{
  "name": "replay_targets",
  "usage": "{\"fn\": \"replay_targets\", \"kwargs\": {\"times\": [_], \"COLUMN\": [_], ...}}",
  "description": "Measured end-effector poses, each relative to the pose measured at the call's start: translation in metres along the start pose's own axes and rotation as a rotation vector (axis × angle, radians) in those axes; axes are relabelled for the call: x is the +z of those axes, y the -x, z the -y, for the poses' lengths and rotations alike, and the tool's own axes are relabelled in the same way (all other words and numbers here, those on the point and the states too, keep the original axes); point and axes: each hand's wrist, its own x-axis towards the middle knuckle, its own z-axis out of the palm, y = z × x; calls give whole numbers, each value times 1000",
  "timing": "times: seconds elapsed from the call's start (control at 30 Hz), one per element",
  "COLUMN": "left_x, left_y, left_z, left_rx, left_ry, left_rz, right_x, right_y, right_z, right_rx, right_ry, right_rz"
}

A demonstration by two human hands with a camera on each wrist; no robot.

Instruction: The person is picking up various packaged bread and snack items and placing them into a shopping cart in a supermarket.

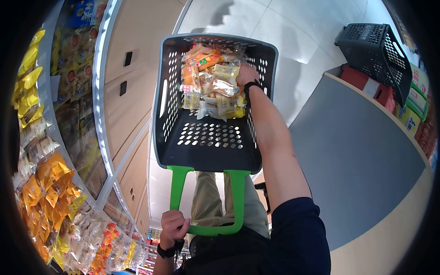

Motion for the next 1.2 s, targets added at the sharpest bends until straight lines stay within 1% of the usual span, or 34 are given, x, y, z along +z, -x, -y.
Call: {"fn": "replay_targets", "kwargs": {"times": [0.03,0.07,0.1,0.17,0.2,0.27,0.3,0.33,0.37,0.43,0.47,0.5,0.57,0.6,0.63,0.7,0.77,0.8,0.83,0.9,0.93,0.97,1.0,1.03,1.07,1.1,1.17,1.2], "left_x": [-2,-4,-6,-8,-9,-8,-7,-5,-2,0,1,2,4,5,5,8,7,5,6,1,-12,-14,-22,-32,-36,-43,-75,-79], "left_y": [0,0,1,2,2,3,4,5,6,8,9,11,14,16,20,28,32,35,39,43,48,56,62,66,71,73,90,99], "left_z": [1,1,0,-3,-5,-9,-10,-12,-14,-15,-15,-16,-20,-25,-29,-30,-42,-47,-47,-52,-68,-69,-76,-81,-77,-73,-118,-128], "left_rx": [-6,-1,-11,-16,-26,-33,-36,-40,-36,-45,-35,-36,-16,-40,-65,-38,-120,-140,-115,-62,-104,-20,-16,-9,-48,-79,-138,-113], "left_ry": [-16,-16,-25,-35,-35,-36,-41,-46,-46,-43,-45,-59,-77,-69,-61,-75,-38,-99,-112,-188,-182,-168,-97,-25,204,434,686,710], "left_rz": [11,10,21,32,19,5,18,30,30,15,21,12,2,-10,-22,-26,-7,50,37,194,278,221,175,129,93,60,77,48], "right_x": [-13,5,-9,-21,-12,10,7,0,-4,-8,-10,-14,-30,-41,-49,-72,-100,-116,-132,-161,-169,-177,-188,-200,-207,-209,-207,-202], "right_y": [11,3,22,51,57,68,78,82,89,103,113,123,147,165,182,220,260,289,321,384,415,446,478,511,538,556,593,609], "right_z": [8,4,14,28,29,19,18,16,15,10,6,5,5,5,0,-1,0,2,7,20,28,34,42,51,60,69,86,99], "right_rx": [0,-108,-167,-316,-351,-379,-409,-336,-335,-271,-287,-279,-191,-203,-238,-240,-228,-283,-339,-379,-472,-577,-602,-717,-840,-872,-1126,-1144], "right_ry": [2,94,177,356,377,324,270,195,196,151,96,93,-5,-46,-109,-242,-298,-364,-430,-439,-482,-515,-502,-451,-397,-382,-494,-561], "right_rz": [70,-29,-7,-65,-142,-171,-195,28,24,30,-80,-87,-155,-162,-209,-297,-341,-387,-433,-519,-639,-751,-775,-836,-882,-893,-777,-732]}}
